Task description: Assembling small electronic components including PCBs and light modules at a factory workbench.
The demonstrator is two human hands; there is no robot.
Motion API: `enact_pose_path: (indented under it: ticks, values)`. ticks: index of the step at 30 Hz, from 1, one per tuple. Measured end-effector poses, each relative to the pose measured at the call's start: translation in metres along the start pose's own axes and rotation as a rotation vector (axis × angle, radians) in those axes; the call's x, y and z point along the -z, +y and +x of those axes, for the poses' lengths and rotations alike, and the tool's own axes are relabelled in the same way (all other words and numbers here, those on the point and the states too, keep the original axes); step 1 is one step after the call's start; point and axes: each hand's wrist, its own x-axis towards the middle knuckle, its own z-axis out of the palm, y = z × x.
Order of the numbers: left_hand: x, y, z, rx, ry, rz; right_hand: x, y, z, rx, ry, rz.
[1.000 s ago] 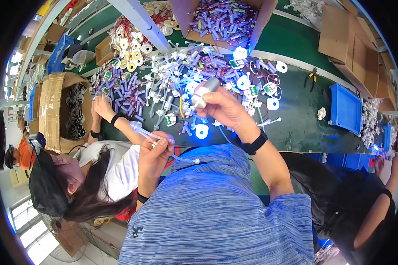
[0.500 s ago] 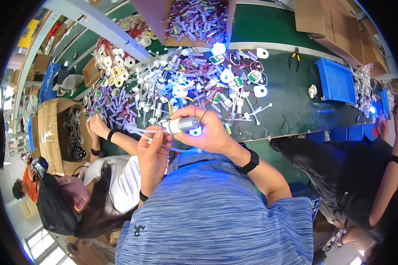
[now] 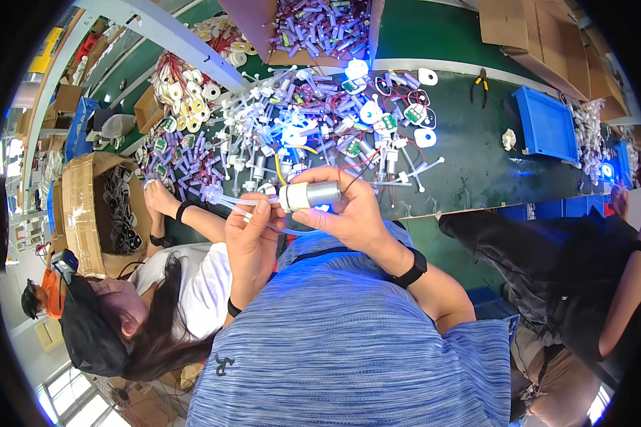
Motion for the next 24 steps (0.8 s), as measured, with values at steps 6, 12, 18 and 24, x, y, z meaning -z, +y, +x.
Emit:
enact_pose_path:
  ticks: [6,12,18,24]
  values:
    - [0.001,0.001,-0.006,-0.065,-0.016,0.096,-0.001,-0.001,-0.005,-0.070,-0.018,0.093]
    - [-0.005,-0.001,-0.015,-0.084,-0.038,0.101,-0.005,0.001,-0.015,-0.063,-0.009,0.165]
    - [-0.009,-0.009,-0.019,-0.169,-0.034,0.076,-0.017,-0.003,-0.023,0.020,0.081,0.141]
    - [-0.015,-0.010,-0.019,-0.198,-0.050,0.097,-0.016,-0.002,-0.025,0.039,0.086,0.131]
